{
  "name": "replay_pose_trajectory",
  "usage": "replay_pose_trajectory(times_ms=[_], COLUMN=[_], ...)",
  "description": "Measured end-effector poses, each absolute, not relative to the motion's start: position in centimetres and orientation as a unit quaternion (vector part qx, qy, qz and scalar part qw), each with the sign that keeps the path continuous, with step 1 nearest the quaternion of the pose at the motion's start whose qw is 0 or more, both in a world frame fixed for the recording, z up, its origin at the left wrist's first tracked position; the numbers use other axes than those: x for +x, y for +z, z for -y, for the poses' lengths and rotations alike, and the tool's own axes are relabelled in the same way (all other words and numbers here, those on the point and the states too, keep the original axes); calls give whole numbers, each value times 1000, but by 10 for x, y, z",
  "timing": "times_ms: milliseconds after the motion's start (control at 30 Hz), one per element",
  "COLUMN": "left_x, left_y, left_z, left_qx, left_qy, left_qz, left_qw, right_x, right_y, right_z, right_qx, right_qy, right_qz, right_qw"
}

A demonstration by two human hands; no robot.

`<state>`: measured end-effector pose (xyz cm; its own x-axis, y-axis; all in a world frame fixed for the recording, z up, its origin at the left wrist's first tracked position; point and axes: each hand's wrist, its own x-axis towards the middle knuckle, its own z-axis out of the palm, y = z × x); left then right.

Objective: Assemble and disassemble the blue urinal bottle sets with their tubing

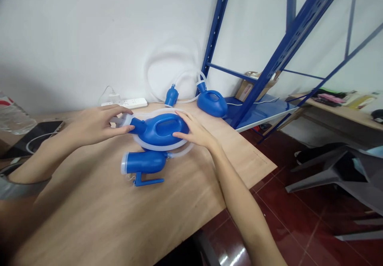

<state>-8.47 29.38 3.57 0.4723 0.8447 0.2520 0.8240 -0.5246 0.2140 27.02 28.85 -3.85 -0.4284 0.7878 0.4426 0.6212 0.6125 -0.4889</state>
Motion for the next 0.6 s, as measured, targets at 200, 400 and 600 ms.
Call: replay_pose_trajectory(times_ms=[200,400,600], left_x=[-98,-87,-28], left_y=[34,42,16], left_z=[-298,-276,-227], left_qx=[840,844,908], left_qy=[156,216,66], left_qz=[-520,-473,-411], left_qw=[-10,-134,-50], right_x=[241,235,234], right_y=[-42,-52,-65], right_z=[-271,-265,-272], right_qx=[-388,-328,-306], right_qy=[-29,123,95], right_qz=[819,917,932], right_qw=[422,190,172])
